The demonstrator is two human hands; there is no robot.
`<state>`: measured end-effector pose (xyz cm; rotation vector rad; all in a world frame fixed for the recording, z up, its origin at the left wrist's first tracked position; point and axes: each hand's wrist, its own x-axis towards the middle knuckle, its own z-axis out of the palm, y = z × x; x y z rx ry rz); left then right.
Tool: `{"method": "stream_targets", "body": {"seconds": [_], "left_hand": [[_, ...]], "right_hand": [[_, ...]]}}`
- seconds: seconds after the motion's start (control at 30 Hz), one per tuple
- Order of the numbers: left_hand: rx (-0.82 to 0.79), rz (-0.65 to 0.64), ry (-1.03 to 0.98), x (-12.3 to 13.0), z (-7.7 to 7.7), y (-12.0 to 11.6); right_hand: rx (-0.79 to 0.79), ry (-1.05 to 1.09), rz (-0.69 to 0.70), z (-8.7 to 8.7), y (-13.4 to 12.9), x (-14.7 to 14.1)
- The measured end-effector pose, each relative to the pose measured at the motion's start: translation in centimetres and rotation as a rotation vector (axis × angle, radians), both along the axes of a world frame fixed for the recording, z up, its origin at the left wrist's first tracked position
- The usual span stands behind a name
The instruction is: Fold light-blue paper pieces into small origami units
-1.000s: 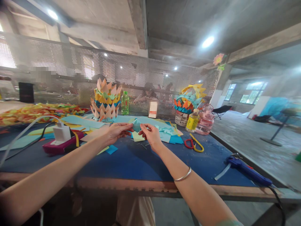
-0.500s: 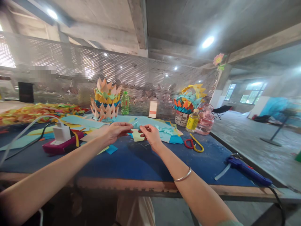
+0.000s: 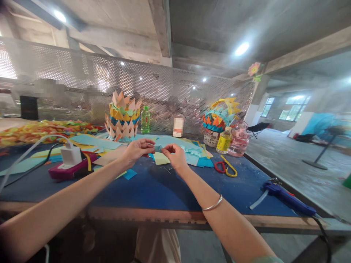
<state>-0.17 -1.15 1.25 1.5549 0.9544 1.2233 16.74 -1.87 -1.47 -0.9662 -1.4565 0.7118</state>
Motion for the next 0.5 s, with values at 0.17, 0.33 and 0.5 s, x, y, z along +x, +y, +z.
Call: {"method": "stream_targets", "body": {"seconds": [0.17, 0.33, 0.5], "left_hand": [[-0.001, -0.022, 0.027, -0.01, 0.03, -0.06], [0.008, -0.036, 0.055, 0.08, -0.33, 0.15], [-0.020, -0.090, 0.120, 0.18, -0.64, 0.39]], "right_hand": [[0.024, -0.007, 0.003, -0.15, 0.18, 0.03], [0.067, 0.002, -0.009, -0.10, 0.28, 0.18], [0.098, -0.029, -0.015, 0.24, -0.05, 0.13]]}}
